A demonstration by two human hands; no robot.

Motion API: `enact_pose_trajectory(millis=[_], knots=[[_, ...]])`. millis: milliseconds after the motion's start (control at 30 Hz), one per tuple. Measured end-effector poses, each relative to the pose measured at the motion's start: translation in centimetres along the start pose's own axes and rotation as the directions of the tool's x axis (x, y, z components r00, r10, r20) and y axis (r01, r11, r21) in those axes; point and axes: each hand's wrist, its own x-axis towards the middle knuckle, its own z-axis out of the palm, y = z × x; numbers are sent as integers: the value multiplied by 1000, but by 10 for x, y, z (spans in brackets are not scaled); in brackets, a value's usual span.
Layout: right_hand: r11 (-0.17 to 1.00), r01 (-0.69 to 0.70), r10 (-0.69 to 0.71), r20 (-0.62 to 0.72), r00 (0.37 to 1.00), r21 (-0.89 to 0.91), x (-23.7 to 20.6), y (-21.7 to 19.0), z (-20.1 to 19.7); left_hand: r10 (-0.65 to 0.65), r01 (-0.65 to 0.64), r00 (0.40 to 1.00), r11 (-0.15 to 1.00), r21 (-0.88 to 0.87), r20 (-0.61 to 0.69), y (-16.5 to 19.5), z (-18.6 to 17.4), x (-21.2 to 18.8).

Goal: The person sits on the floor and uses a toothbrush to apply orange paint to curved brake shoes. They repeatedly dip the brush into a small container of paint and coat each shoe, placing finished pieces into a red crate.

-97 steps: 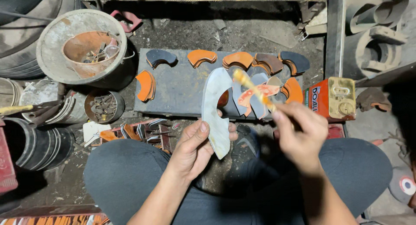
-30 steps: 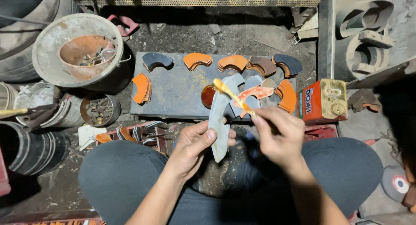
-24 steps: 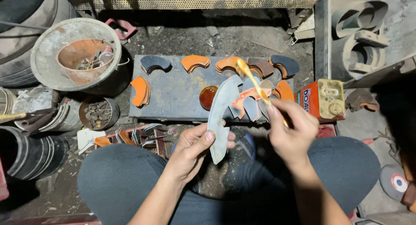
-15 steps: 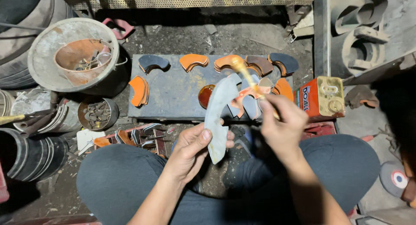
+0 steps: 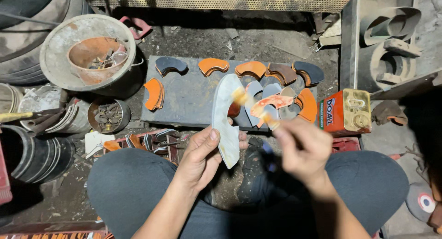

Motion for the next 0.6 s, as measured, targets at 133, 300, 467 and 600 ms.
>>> enact_pose_trajectory(millis=[133, 300, 467, 600], knots=[[997, -21, 26, 69, 997, -72, -1, -3, 7, 18, -18, 1000, 999, -28, 12, -1, -1, -1], [996, 22, -26, -46, 999, -85, 1, 4, 0, 23, -23, 1000, 1000, -21, 8, 0, -3, -2], [998, -48, 52, 103, 993, -42, -2, 2, -4, 5, -5, 1000, 1000, -4, 8, 1, -3, -3], [998, 0, 0, -6, 1000, -61, 4, 5, -3, 8, -7, 1000, 1000, -28, 17, 2, 1, -3]])
